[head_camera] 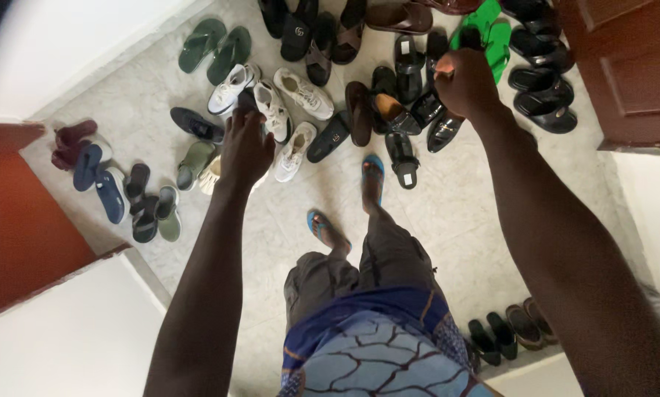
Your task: The person organizes scattered footwear by picking up sandals from a pile on the floor and placing them in a row along the wall.
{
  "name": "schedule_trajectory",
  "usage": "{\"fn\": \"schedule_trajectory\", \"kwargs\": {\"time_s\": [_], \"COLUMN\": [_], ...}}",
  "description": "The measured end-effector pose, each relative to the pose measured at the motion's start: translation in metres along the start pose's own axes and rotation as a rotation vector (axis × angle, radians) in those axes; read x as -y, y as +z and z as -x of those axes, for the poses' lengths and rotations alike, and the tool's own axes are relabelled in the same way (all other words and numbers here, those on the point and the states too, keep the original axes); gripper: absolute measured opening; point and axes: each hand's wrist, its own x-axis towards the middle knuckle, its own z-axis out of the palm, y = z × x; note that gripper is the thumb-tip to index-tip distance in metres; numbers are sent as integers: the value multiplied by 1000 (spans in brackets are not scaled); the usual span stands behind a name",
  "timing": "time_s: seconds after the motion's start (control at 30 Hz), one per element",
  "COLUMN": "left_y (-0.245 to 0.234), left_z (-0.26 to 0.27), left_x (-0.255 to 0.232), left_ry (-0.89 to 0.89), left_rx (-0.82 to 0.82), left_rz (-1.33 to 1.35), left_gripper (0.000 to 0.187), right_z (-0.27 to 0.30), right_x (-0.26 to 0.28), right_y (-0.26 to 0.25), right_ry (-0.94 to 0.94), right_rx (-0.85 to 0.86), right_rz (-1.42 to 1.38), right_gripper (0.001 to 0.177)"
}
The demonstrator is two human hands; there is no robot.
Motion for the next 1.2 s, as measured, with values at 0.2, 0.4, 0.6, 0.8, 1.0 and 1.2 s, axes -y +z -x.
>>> {"fn": "schedule_trajectory", "kwargs": {"time_s": [0.2,0.4,0.6,0.8,1.0,1.2], "left_y": [72,179,289,381,446,453], "left_z": [-76,-123,-138,-137,-115,-87], "left_x": [20,59,117,167,195,180], "left_ry": [-40,-143,-205,-325,-354,-412], "left_rx": [232,330,424,544,589,685], "left_rz": [-115,-107,-75,-33,1,49], "left_gripper": [36,38,38,35,36,33], "right_z": [-66,-80,-68,-44,-24,-12], "right_x": [-107,-228,-355,-432,-478,-456], "right_y": [76,192,348,481,574,570], "right_ry": [75,413,538,637,563,900], "right_rx": [68,271,494,575,355,420], "right_rz": [22,-141,-83,-80,-111,-251], "right_gripper": [14,19,26,30,57,59]}}
